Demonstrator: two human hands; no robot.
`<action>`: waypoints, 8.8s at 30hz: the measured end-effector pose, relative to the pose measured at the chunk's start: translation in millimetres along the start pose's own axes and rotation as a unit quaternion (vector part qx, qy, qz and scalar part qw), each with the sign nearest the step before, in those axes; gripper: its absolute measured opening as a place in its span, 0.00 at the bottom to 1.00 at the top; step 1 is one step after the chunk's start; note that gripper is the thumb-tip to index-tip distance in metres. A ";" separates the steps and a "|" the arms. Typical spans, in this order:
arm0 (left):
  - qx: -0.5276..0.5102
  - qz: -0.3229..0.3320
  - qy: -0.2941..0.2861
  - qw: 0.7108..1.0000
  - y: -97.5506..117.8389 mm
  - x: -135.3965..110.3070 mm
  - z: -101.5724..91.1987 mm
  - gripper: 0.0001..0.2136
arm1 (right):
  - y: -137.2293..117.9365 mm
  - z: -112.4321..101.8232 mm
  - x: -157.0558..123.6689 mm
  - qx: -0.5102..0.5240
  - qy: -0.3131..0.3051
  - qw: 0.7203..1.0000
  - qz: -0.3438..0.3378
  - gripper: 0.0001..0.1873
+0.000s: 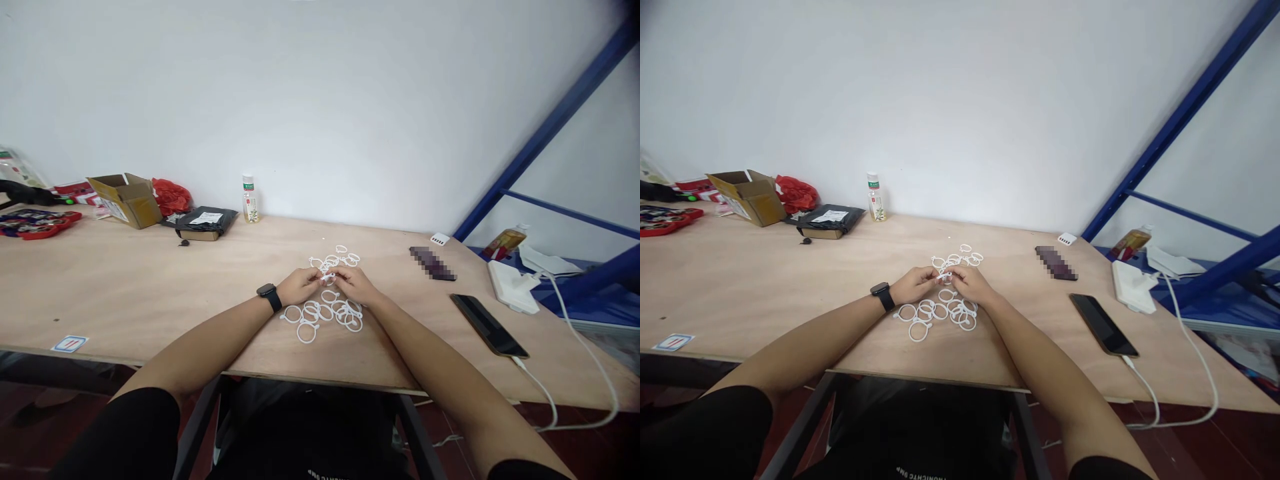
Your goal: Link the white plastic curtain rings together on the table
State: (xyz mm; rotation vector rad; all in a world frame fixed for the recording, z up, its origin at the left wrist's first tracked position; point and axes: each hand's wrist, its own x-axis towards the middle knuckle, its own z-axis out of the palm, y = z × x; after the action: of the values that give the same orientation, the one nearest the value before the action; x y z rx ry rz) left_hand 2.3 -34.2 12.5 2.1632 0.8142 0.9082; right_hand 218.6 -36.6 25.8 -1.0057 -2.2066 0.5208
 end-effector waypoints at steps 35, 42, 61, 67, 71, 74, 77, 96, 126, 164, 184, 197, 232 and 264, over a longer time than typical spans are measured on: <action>0.171 0.041 0.034 0.984 -4.7 3.7 -6.8 0.12 | 1.1 3.0 1.0 -0.164 -0.033 0.985 -0.049 0.03; 0.141 0.082 0.017 0.986 -0.1 3.0 -5.1 0.10 | -12.8 3.6 0.2 -0.143 0.016 0.983 -0.111 0.08; 0.151 0.071 0.075 0.983 0.7 4.0 -7.8 0.07 | 3.3 0.3 0.7 -0.060 -0.019 0.998 -0.023 0.15; 0.154 0.074 0.075 0.982 1.9 3.6 -8.2 0.07 | 4.2 -0.1 -0.1 -0.052 -0.026 0.998 -0.023 0.14; 0.153 0.076 0.079 0.982 1.6 3.5 -7.7 0.07 | 1.6 -1.0 -0.3 -0.043 -0.023 0.998 -0.027 0.13; 0.153 0.080 0.070 0.983 1.0 3.2 -7.2 0.06 | -0.6 -1.6 -0.2 -0.042 -0.015 0.999 -0.025 0.12; 0.155 0.081 0.058 0.983 2.2 2.8 -7.2 0.05 | -2.5 -2.4 0.2 -0.047 -0.013 0.998 -0.028 0.12; 0.228 0.044 0.081 0.969 -5.6 4.2 -10.8 0.08 | 9.1 -18.4 0.4 -0.039 -0.018 0.998 0.040 0.20; 0.180 0.056 0.006 0.982 -6.4 2.9 -7.5 0.11 | 15.2 -34.3 -3.0 -0.080 -0.118 0.979 0.147 0.05; 0.112 0.069 0.109 0.985 4.8 1.2 -7.0 0.10 | -2.2 5.0 -1.3 -0.037 0.046 0.997 0.051 0.09; 0.100 0.094 0.109 0.985 0.3 2.2 -5.6 0.13 | 1.0 9.6 -2.3 -0.034 0.019 0.998 0.049 0.06; 0.118 0.092 0.094 0.984 6.5 2.7 -6.5 0.12 | -4.3 10.7 -1.8 -0.053 -0.009 0.998 0.020 0.05; 0.119 0.101 0.072 0.985 -0.7 0.9 -4.7 0.09 | -1.8 -2.2 -3.1 -0.107 -0.099 0.989 -0.035 0.06; 0.092 0.048 -0.017 0.994 2.9 -1.2 -5.3 0.15 | -6.9 2.6 -2.2 -0.102 -0.006 0.995 0.012 0.05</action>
State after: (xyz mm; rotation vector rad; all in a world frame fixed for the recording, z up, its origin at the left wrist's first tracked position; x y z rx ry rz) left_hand -1.6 -35.1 17.2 2.3898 0.8108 0.8697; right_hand 214.3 -42.8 27.1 -1.1374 -2.2949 0.3164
